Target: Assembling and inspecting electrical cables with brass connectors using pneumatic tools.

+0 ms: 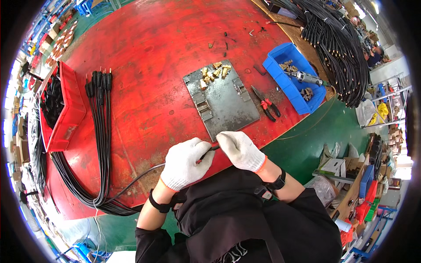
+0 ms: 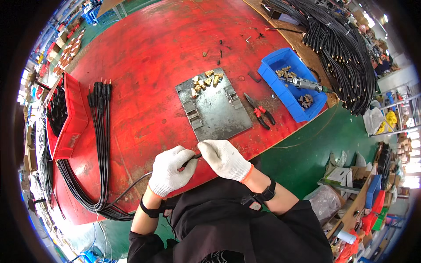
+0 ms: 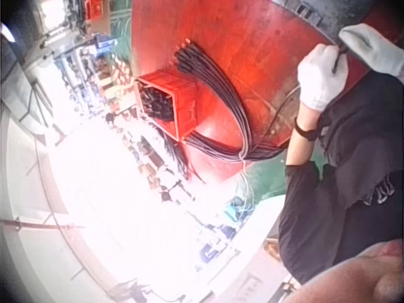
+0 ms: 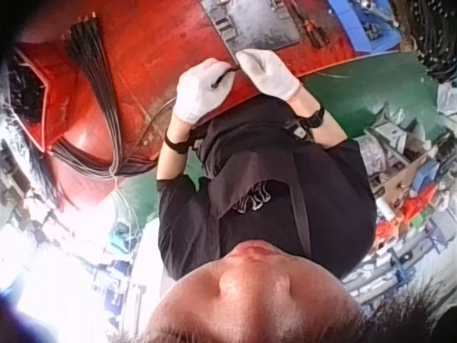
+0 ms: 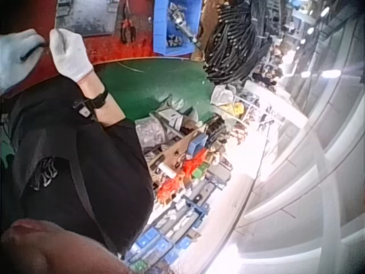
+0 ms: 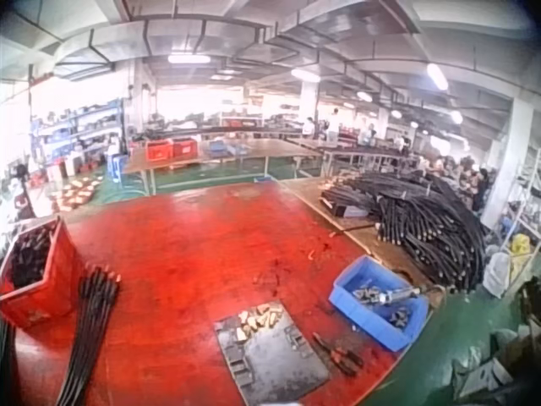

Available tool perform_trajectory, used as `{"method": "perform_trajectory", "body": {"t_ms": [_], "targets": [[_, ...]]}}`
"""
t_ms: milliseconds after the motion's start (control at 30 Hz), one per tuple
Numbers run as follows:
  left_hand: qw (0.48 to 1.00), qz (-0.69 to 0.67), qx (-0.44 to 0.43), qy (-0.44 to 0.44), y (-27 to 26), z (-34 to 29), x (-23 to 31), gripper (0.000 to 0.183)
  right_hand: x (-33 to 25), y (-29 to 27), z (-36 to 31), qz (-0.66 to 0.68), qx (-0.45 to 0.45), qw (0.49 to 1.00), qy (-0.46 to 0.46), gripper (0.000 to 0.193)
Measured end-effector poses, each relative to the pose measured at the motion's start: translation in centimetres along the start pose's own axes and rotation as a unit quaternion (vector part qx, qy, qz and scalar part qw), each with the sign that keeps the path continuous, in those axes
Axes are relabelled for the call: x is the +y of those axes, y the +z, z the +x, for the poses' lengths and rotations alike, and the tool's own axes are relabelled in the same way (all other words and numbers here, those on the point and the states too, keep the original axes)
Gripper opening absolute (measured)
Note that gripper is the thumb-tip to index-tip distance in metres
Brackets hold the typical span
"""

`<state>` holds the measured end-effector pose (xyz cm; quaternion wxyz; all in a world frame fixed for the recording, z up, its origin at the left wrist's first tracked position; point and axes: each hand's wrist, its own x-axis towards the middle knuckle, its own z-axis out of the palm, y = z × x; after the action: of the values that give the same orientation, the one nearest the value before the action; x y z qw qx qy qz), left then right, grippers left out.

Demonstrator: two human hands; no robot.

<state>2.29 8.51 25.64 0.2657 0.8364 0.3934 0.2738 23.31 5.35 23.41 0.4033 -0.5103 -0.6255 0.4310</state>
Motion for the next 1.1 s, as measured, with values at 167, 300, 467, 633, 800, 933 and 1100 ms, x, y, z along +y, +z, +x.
{"method": "perform_trajectory", "body": {"t_ms": [167,300,467,633,800,933,1100], "targets": [[0.999,-0.032,0.009,-0.024,0.5,0.3,-0.2,0.013,6.1,0.4,1.1,0.03,0.018,0.993,-0.113,0.054],[0.989,-0.111,0.013,-0.094,-0.7,0.7,0.5,0.035,6.7,0.1,3.0,0.026,0.106,0.991,-0.078,0.053],[0.986,-0.136,0.071,-0.062,-1.1,2.5,1.6,0.058,6.7,-0.8,12.2,-0.189,0.156,0.959,-0.145,0.023],[0.991,-0.097,0.095,0.01,-1.0,3.4,1.1,0.045,6.4,-1.1,16.3,-0.367,0.047,0.927,-0.059,0.026],[0.984,-0.102,0.143,0.025,-0.8,3.3,0.4,0.037,6.4,-1.4,16.1,-0.396,0.01,0.918,0.015,0.025],[0.981,-0.125,0.149,-0.013,-1.1,2.9,0.5,0.038,6.2,-2.1,15.1,-0.302,0.063,0.951,-0.026,0.023],[0.964,-0.182,0.184,-0.062,-0.2,2.0,-0.2,0.036,1.7,-3.2,9.4,0.033,0.033,0.995,0.092,0.031]]}}
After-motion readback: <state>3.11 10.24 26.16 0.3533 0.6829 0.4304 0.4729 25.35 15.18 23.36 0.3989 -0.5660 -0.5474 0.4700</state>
